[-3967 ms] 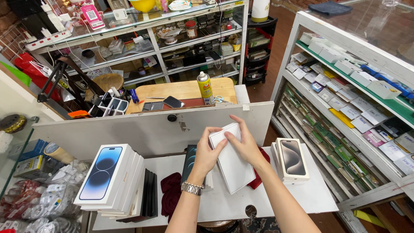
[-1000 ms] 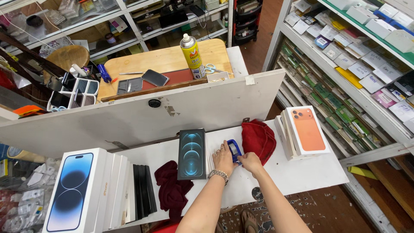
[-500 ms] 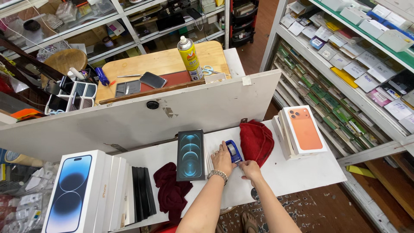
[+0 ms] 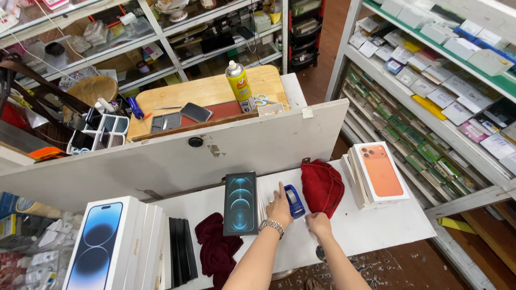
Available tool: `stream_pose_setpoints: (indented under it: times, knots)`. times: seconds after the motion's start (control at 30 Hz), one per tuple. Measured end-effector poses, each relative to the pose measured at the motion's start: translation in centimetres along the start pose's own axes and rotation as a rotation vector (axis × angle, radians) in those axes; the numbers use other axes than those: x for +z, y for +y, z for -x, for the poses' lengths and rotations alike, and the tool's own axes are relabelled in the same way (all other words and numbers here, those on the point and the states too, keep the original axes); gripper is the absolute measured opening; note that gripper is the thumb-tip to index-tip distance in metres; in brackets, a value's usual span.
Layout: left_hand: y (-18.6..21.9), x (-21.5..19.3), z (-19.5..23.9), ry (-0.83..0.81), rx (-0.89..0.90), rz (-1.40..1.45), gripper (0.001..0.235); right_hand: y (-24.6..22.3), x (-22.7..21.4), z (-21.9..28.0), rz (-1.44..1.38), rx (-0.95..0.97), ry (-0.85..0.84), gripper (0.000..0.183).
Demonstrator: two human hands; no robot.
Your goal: The person wipes the surfaces of multiple iPhone boxes with a red cloth and then uses a tape dispenser to apply tape to the boxes. The person handles the boxes one at a time, wiping them before taping and stacking them on the counter.
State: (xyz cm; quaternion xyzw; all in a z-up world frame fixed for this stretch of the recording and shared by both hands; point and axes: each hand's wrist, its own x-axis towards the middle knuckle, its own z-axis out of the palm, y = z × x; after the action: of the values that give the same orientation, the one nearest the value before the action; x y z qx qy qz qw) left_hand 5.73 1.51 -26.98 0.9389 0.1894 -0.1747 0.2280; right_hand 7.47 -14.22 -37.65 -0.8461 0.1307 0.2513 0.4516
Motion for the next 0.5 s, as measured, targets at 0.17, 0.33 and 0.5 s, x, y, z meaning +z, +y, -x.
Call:
stream_pose_setpoints:
  times: [0.17,0.33,0.5]
  knots:
    - [-2.3,-3.4,0.6,0.645,0.111,-0.107,0.077,-3.2,-3.8,0.6,-0.032,-0.117,0.071,0.025]
    - [-4.5,-9.9,4.1,0.435,-0.385,0.105,0.130,-10.6,-6.4,2.8,-0.534,-0.192,-0.161,0.032]
    - [-5.3,-13.2,6.3,0.470,-0.225,0.590,0.119,-17.2,-6.0,8.4,-0.729,-0.366,-0.405,0.062]
